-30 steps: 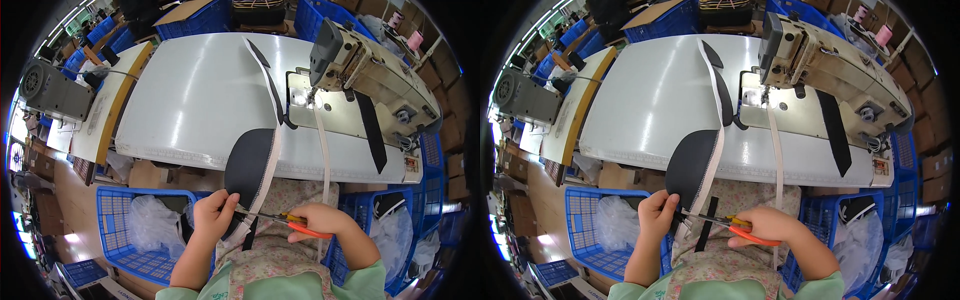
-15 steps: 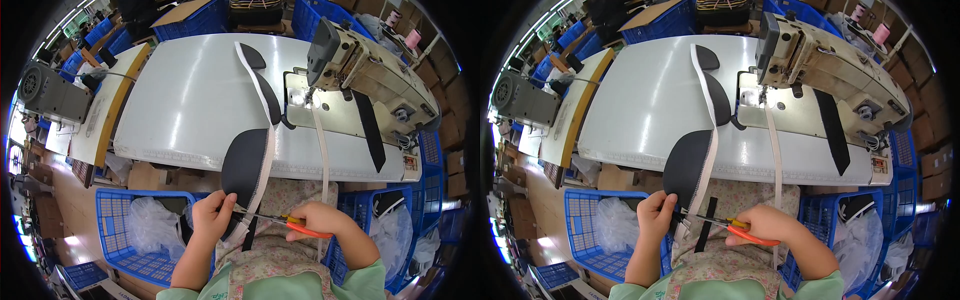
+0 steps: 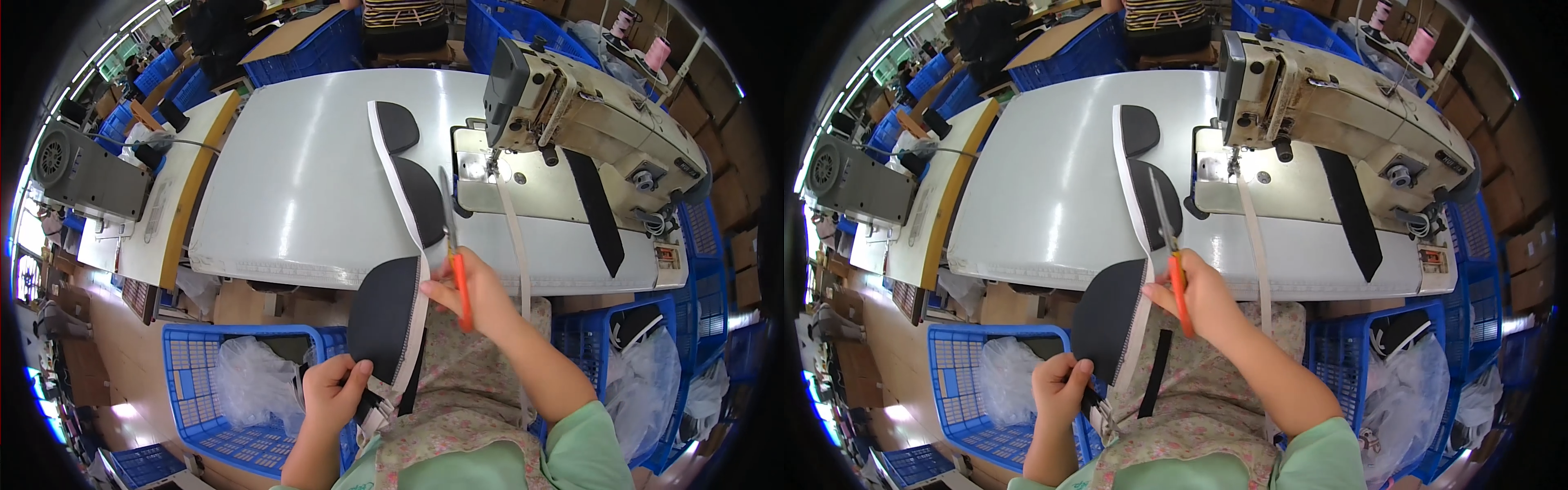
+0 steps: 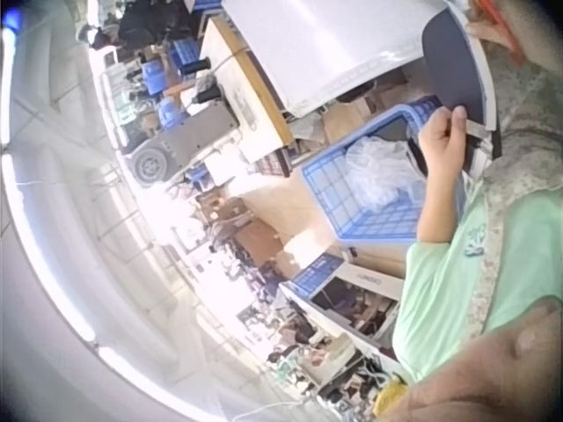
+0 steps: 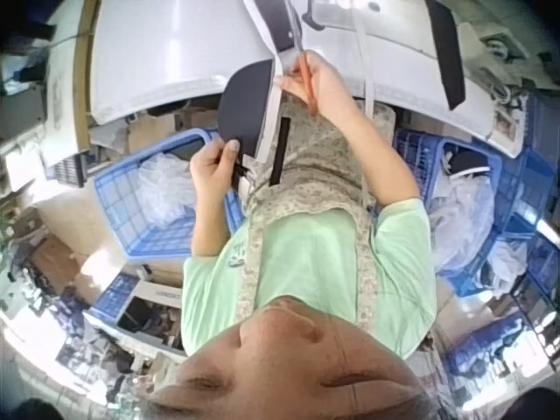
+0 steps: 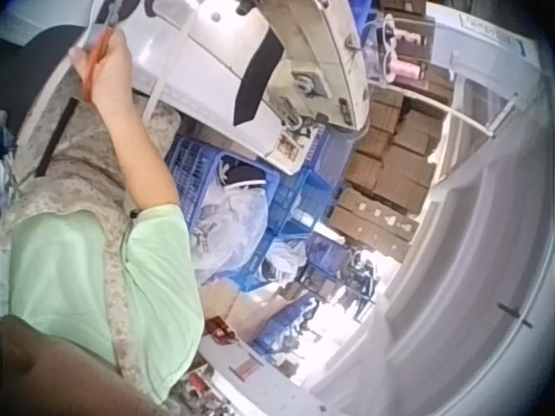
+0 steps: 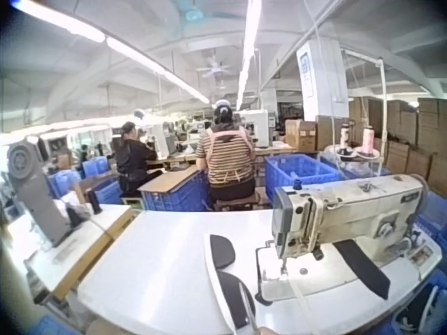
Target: The worker trims excess material from shoe components using scissors, sorts them, and places them into plastic bags.
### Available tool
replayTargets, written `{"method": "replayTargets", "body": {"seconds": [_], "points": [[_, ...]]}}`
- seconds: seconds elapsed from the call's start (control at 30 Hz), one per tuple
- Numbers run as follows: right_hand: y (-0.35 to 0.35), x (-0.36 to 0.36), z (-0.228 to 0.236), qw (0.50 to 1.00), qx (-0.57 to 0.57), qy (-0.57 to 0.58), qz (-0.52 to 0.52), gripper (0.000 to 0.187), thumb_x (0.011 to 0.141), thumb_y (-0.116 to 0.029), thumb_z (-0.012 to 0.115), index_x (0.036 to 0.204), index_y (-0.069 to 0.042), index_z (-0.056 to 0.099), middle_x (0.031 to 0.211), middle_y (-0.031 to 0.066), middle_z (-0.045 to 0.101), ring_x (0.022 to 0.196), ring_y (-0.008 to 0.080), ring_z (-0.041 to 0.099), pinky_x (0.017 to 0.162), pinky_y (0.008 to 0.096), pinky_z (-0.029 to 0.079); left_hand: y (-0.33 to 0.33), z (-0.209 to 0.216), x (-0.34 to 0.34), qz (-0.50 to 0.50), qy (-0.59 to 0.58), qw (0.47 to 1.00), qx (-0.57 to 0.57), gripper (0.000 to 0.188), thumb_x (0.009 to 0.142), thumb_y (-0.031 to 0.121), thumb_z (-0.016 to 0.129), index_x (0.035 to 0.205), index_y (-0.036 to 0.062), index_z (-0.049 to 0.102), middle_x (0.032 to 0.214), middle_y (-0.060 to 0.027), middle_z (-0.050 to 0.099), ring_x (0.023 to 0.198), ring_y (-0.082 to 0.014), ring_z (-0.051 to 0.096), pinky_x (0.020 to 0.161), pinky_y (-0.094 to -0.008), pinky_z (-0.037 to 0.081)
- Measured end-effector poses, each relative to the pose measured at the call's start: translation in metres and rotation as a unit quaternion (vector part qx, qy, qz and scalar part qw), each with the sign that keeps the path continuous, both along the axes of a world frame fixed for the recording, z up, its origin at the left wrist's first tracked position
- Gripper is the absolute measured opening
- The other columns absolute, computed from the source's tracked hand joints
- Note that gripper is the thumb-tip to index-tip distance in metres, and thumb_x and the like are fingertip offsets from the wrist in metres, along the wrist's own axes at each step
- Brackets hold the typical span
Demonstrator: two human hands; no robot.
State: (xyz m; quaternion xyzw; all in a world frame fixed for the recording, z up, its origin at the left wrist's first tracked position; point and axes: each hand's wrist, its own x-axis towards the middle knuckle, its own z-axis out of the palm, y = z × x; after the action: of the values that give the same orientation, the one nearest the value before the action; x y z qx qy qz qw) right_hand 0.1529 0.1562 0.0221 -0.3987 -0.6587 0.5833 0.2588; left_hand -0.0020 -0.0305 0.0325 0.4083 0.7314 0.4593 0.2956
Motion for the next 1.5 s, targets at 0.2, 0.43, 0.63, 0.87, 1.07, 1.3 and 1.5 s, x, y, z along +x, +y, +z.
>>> {"method": "replayTargets", "body": {"seconds": [0.2, 0.43, 0.63, 0.87, 1.07, 1.3, 1.5], "points": [[-0.015, -0.022, -0.02, 0.998, -0.006, 0.063, -0.022, 0.022, 0.079, -0.01, 0.065, 0.084, -0.002, 0.045, 0.07, 0.0058, 0.053, 0.061, 0.0128, 0.053, 0.056, 0.0268, 0.044, 0.0, 0.0, -0.022, 0.069, 0.015, 0.997, -0.008, 0.038, 0.087, 0.023, 0.056, 0.059, -0.0017, 0.058, 0.051, -0.0053, 0.053, 0.048, -0.0112, 0.048, 0.047, -0.0275, 0.036], [-0.069, -0.016, -0.024, 0.998, 0.035, 0.041, 0.013, 0.023, 0.076, -0.01, 0.067, 0.089, -0.003, 0.049, 0.07, 0.0063, 0.054, 0.062, 0.0126, 0.049, 0.059, 0.0261, 0.043, 0.064, -0.015, -0.014, 0.038, 0.094, 0.983, 0.154, 0.042, 0.089, 0.03, 0.051, 0.064, -0.0033, 0.054, 0.069, -0.0109, 0.053, 0.061, -0.023, 0.051, 0.06, -0.031, 0.04], [-0.08, -0.012, -0.032, 0.998, -0.024, 0.049, 0.032, 0.02, 0.078, -0.011, 0.067, 0.083, -0.005, 0.049, 0.068, 0.0012, 0.051, 0.062, 0.0061, 0.046, 0.055, 0.0235, 0.041, 0.066, -0.033, -0.007, 0.072, 0.038, 0.984, 0.16, 0.054, 0.09, 0.044, 0.046, 0.064, -0.0028, 0.052, 0.069, -0.0095, 0.055, 0.064, -0.0201, 0.051, 0.062, -0.0299, 0.04], [-0.072, -0.012, -0.012, 0.999, 0.009, 0.022, 0.027, 0.023, 0.077, -0.011, 0.069, 0.083, -0.004, 0.048, 0.066, 0.0006, 0.051, 0.062, 0.0066, 0.046, 0.057, 0.0229, 0.041, 0.051, -0.032, -0.012, -0.013, 0.006, 0.998, 0.057, 0.064, 0.086, 0.059, 0.043, 0.061, -0.0003, 0.049, 0.061, -0.0053, 0.052, 0.061, -0.0134, 0.049, 0.057, -0.0267, 0.038], [-0.053, -0.015, -0.001, 0.998, 0.061, -0.031, 0.012, 0.025, 0.076, -0.01, 0.07, 0.084, -0.002, 0.048, 0.067, 0.0007, 0.052, 0.061, 0.0066, 0.045, 0.057, 0.0231, 0.041, 0.045, -0.016, -0.005, -0.023, 0.028, 0.997, 0.072, 0.066, 0.08, 0.063, 0.05, 0.062, -0.0004, 0.05, 0.06, -0.0047, 0.051, 0.058, -0.0126, 0.049, 0.054, -0.0253, 0.038], [-0.059, -0.018, -0.009, 0.971, -0.157, 0.182, 0.018, 0.023, 0.08, -0.016, 0.066, 0.084, -0.004, 0.047, 0.068, 0.0006, 0.055, 0.057, 0.007, 0.049, 0.051, 0.0218, 0.04, 0.049, -0.019, -0.003, 0.019, -0.091, 0.994, 0.05, 0.037, 0.091, 0.031, 0.053, 0.071, -0.0009, 0.053, 0.063, -0.0028, 0.054, 0.059, -0.0108, 0.05, 0.058, -0.0231, 0.04], [-0.059, -0.008, -0.026, 0.969, -0.162, 0.188, -0.007, 0.027, 0.081, -0.021, 0.067, 0.086, -0.004, 0.047, 0.068, 0.0006, 0.054, 0.057, 0.0059, 0.048, 0.05, 0.0208, 0.039, 0.056, -0.03, -0.003, 0.028, -0.161, 0.986, 0.003, 0.025, 0.089, 0.02, 0.057, 0.075, -0.0012, 0.057, 0.064, -0.0009, 0.055, 0.058, -0.0067, 0.05, 0.055, -0.0196, 0.038]]}}
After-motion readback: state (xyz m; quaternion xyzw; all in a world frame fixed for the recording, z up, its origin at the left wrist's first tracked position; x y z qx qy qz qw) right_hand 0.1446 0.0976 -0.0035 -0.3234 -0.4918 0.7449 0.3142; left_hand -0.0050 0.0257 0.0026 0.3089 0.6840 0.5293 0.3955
